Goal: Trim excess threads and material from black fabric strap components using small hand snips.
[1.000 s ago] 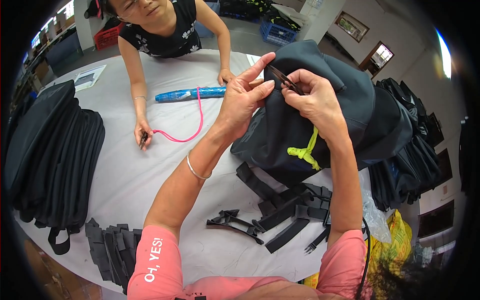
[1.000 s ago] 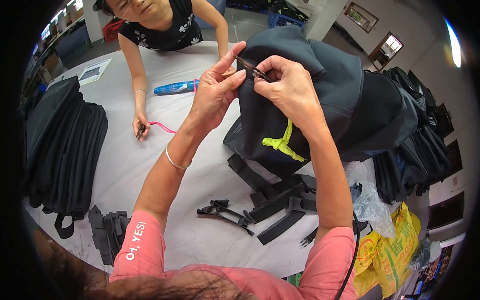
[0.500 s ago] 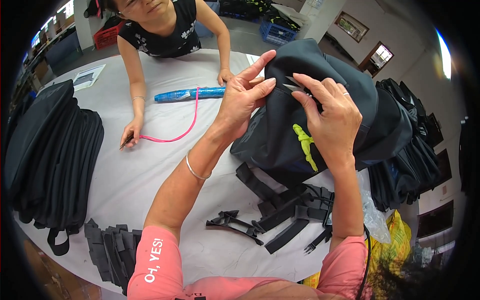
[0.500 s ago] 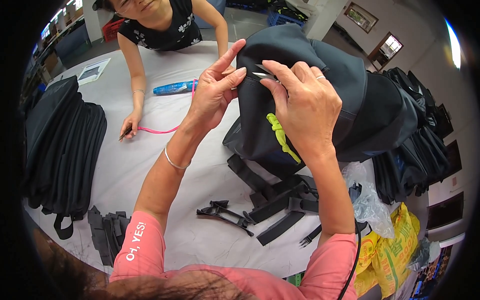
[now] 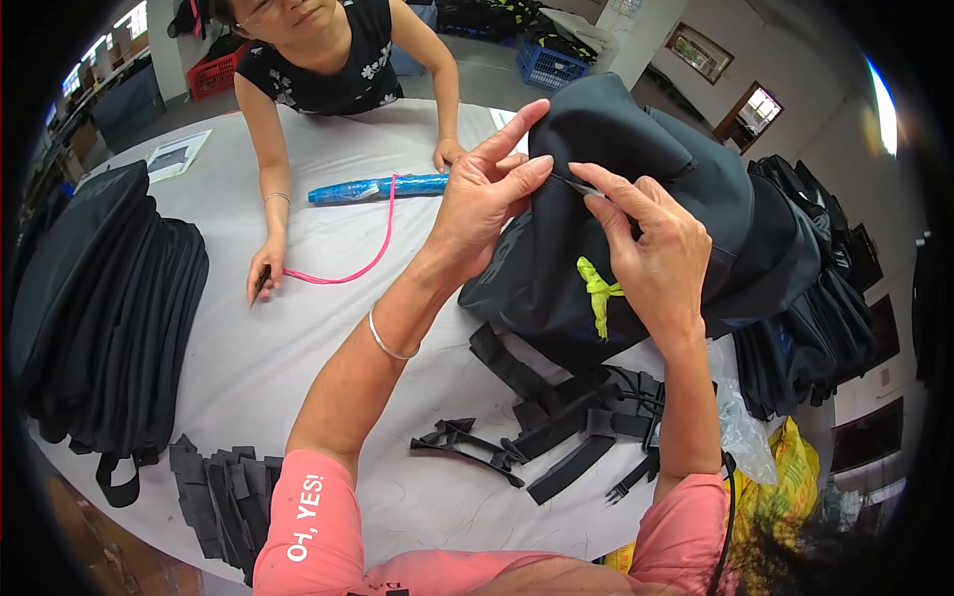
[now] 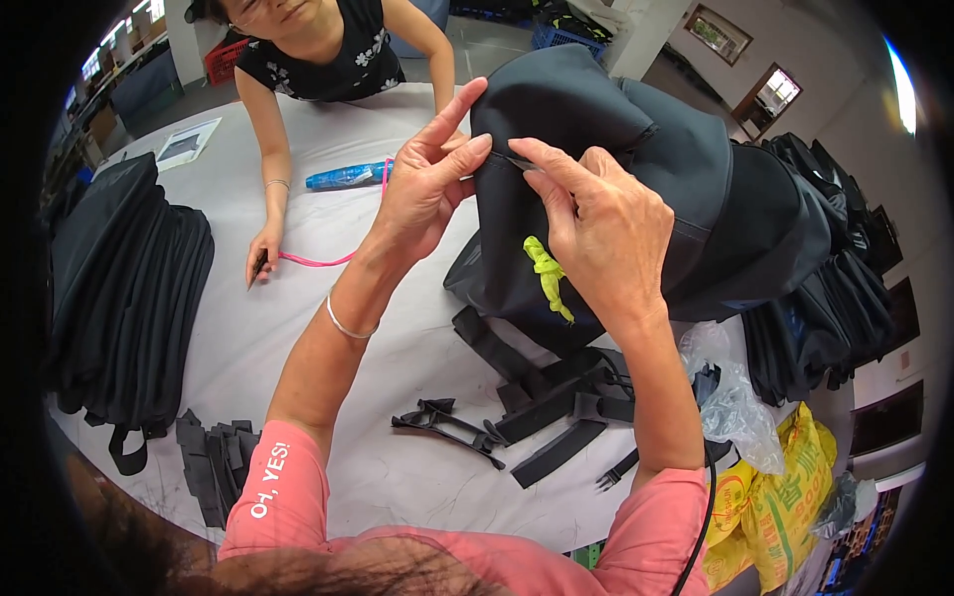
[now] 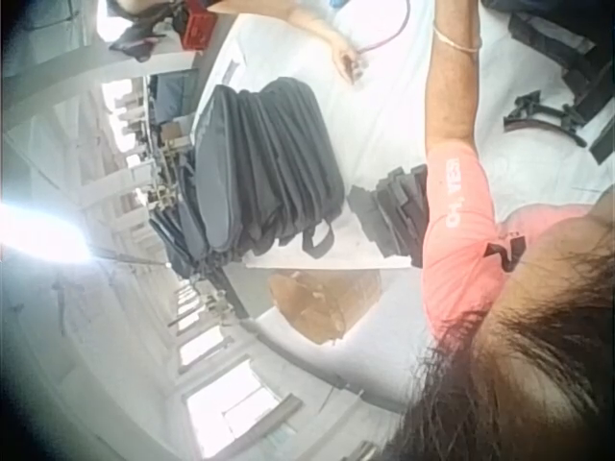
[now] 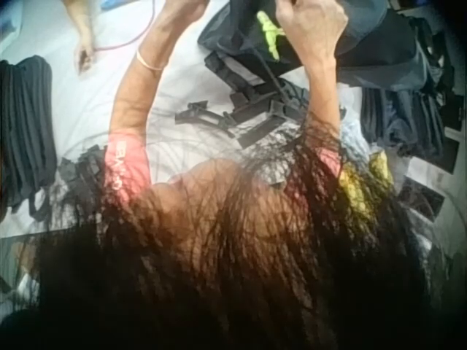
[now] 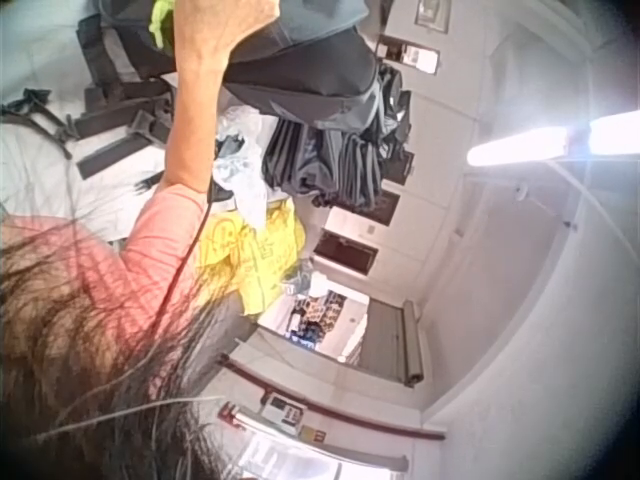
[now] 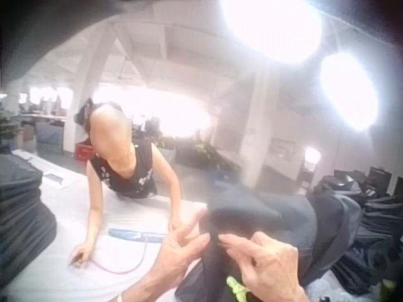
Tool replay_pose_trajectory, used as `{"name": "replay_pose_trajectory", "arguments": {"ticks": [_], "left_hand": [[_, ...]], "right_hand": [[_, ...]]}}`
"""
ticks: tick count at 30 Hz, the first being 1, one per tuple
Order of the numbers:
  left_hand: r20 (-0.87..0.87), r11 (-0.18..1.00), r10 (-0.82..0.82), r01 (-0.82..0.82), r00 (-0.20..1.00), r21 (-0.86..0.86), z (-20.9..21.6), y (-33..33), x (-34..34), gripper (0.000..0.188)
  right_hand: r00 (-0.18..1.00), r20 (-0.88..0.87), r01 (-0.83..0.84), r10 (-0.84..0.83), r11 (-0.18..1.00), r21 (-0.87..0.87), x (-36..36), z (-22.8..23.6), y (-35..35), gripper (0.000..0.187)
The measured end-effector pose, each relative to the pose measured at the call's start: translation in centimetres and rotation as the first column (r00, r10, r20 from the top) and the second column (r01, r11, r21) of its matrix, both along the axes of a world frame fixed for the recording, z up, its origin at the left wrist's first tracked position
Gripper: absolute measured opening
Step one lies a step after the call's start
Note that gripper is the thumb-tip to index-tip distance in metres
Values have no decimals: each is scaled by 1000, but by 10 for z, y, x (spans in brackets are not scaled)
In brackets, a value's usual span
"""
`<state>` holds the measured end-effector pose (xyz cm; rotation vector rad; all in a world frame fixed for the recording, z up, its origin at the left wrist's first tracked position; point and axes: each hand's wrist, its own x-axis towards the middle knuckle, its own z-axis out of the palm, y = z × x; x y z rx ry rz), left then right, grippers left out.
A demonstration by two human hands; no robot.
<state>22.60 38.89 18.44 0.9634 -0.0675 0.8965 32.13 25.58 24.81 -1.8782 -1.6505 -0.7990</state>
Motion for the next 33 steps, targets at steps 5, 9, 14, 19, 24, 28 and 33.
{"name": "replay_pose_trajectory", "arguments": {"ticks": [5,9,14,19,24,28,33], "left_hand": [[4,1000,1,-1,1000,16,0,-1,1,55],[-4,1000,15,-15,1000,8,1,-3,1,54],[0,1000,24,-24,1000,17,-1,-2,1,53],[17,1000,27,-27,999,-11,0,-6,1,53],[3,999,38,-38,999,-22,-2,-5,0,53],[-11,1000,19,-19,1000,12,-3,-4,-1,52],[36,999,-22,23,999,-43,-1,-7,-1,52]], "right_hand": [[1000,-1,3,-3,1000,4,0,0,0,23],[1000,7,7,-7,1000,-3,0,-1,0,22],[999,23,22,-22,1000,10,-3,-5,1,28],[992,105,64,-71,995,75,-8,-15,4,28],[996,63,58,-64,994,91,-8,-19,6,28],[992,-120,-22,33,995,96,-10,-23,9,27],[942,-269,-142,200,965,221,-1,-20,9,34]]}}
